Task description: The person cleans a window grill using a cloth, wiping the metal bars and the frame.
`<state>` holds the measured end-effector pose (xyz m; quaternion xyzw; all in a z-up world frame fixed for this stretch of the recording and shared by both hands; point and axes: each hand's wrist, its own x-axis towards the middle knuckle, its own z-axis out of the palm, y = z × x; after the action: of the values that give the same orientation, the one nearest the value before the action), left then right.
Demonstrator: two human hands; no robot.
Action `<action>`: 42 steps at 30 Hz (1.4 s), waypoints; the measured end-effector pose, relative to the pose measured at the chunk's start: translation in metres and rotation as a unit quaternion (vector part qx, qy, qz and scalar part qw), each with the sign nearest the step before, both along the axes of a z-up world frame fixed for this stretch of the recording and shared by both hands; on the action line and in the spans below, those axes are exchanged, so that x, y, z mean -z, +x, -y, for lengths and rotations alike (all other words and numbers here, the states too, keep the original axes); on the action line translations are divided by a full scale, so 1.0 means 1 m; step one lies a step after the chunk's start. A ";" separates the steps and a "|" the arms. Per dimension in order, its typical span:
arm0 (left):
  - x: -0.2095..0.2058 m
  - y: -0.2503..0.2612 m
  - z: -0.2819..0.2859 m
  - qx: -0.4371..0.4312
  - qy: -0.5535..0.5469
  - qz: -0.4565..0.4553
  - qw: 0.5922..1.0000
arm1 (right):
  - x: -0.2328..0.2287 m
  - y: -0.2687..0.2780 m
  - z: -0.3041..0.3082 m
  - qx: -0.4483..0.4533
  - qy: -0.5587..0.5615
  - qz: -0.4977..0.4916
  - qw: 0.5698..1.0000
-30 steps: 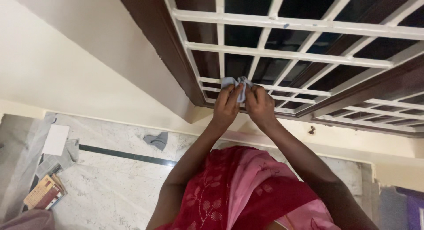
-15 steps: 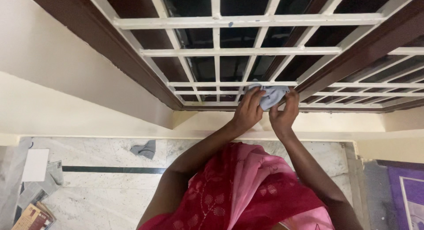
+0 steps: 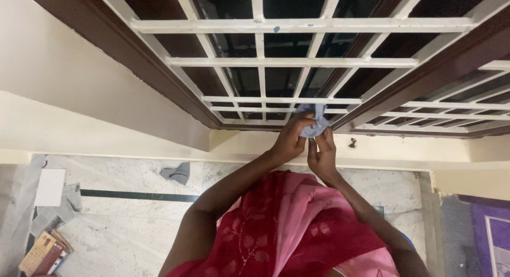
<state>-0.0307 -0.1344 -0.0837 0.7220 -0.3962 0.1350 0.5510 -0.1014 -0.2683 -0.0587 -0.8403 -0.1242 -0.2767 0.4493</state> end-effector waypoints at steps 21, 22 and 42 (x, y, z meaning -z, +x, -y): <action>-0.032 -0.003 -0.055 -0.155 -0.033 -0.116 0.981 | -0.016 0.032 -0.017 0.129 -0.074 0.094 0.984; -0.030 0.001 -0.053 -0.219 -0.019 -0.137 0.966 | -0.018 0.033 -0.016 0.128 -0.075 0.094 0.985; -0.021 -0.010 -0.070 -0.131 -0.049 -0.151 0.978 | -0.023 0.036 -0.024 0.088 -0.097 -0.035 0.991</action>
<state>-0.0407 -0.0645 -0.0623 0.7517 -0.2027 0.1149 0.6170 -0.0654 -0.2445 -0.0354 -0.8966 -0.0601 -0.2726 0.3438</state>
